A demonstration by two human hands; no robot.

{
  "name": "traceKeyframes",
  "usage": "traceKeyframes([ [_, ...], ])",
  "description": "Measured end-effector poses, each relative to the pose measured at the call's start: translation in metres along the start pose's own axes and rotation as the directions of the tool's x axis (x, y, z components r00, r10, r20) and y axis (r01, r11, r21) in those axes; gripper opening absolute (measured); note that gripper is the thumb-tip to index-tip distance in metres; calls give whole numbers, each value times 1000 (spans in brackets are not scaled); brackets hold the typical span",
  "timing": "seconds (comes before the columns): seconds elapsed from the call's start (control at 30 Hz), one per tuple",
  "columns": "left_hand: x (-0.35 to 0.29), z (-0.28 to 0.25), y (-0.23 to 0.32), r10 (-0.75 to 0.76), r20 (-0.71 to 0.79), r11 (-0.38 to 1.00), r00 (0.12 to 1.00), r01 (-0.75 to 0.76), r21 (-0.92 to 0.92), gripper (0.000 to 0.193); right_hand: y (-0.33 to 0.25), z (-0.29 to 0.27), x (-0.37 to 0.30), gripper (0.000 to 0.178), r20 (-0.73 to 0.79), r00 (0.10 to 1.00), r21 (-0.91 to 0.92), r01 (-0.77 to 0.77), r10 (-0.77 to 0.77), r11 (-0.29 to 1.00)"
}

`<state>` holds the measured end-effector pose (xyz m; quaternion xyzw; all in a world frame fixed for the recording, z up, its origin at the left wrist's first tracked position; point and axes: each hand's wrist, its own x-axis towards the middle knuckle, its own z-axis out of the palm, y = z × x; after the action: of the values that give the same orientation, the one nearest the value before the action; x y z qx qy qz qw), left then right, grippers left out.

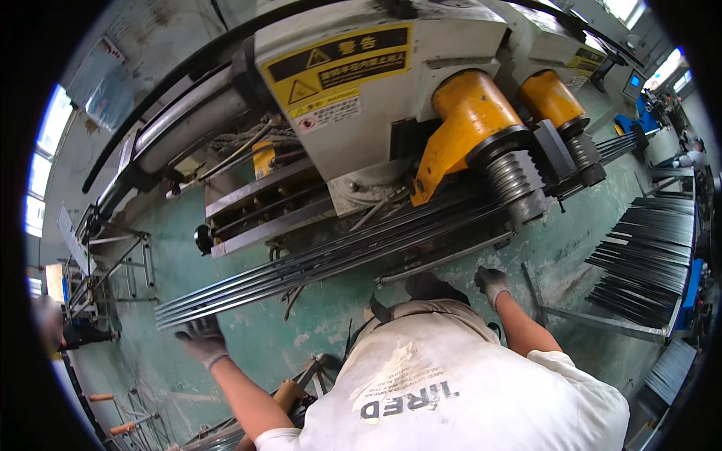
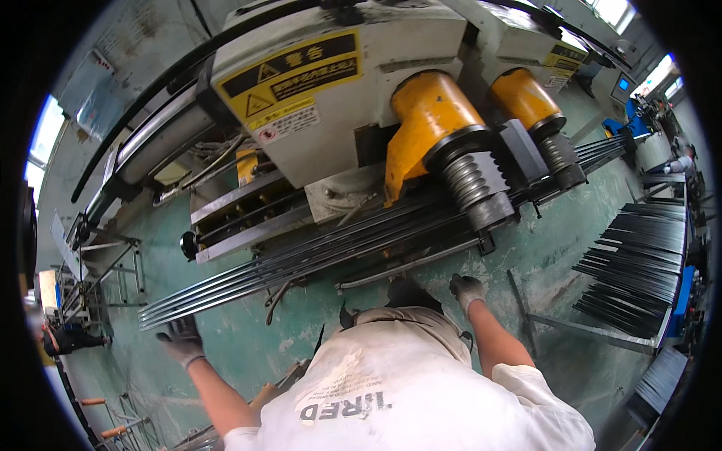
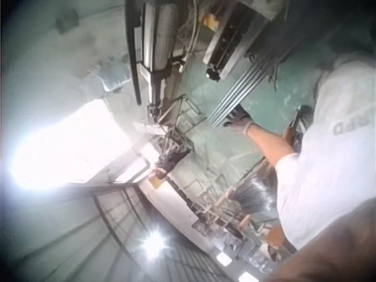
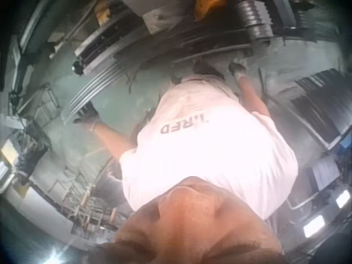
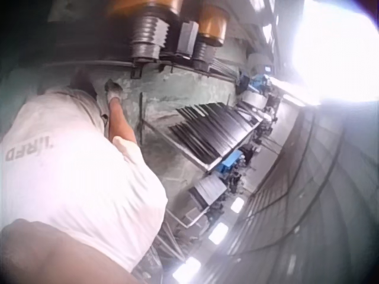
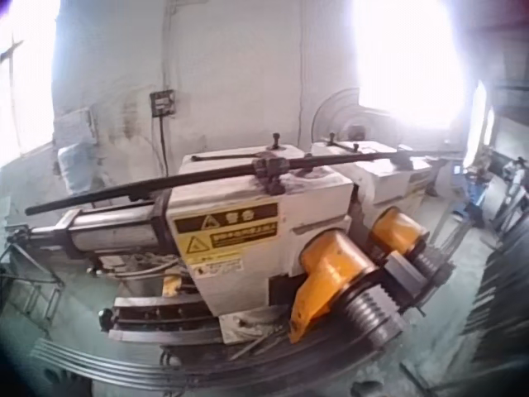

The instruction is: The person repeatedly picks up bundles of straight metal rods, feeds them into a bending machine, and removes the bent rods. The bent rods are then stacked on a nearby rack. The process is repeated multiple times throughout the clip.

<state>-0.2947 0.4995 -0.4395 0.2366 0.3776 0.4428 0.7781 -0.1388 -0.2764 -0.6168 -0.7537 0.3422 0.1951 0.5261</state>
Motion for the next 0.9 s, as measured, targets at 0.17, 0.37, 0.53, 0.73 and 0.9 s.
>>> traceKeyframes([
  [0.17,-28,-47,-123,-429,196,900,882,436,4,99,26,-29,22,39,-65,996,52,-49,52,997],
  [0.37,-52,-43,-194,-712,404,643,575,764,46,81,22,-32,-12,34,-142,990,176,27,-2,984],
  [0.53,-111,15,-187,-688,473,725,551,497,476,63,-50,-50,-47,54,-270,936,-97,207,-226,974],
  [0.73,-187,72,-168,-583,448,801,678,386,458,53,-175,-72,-62,43,-479,766,446,634,-429,632],
  [0.9,-218,96,-159,-404,610,913,681,261,314,52,-252,-78,-71,48,-508,793,657,609,-335,444],
])
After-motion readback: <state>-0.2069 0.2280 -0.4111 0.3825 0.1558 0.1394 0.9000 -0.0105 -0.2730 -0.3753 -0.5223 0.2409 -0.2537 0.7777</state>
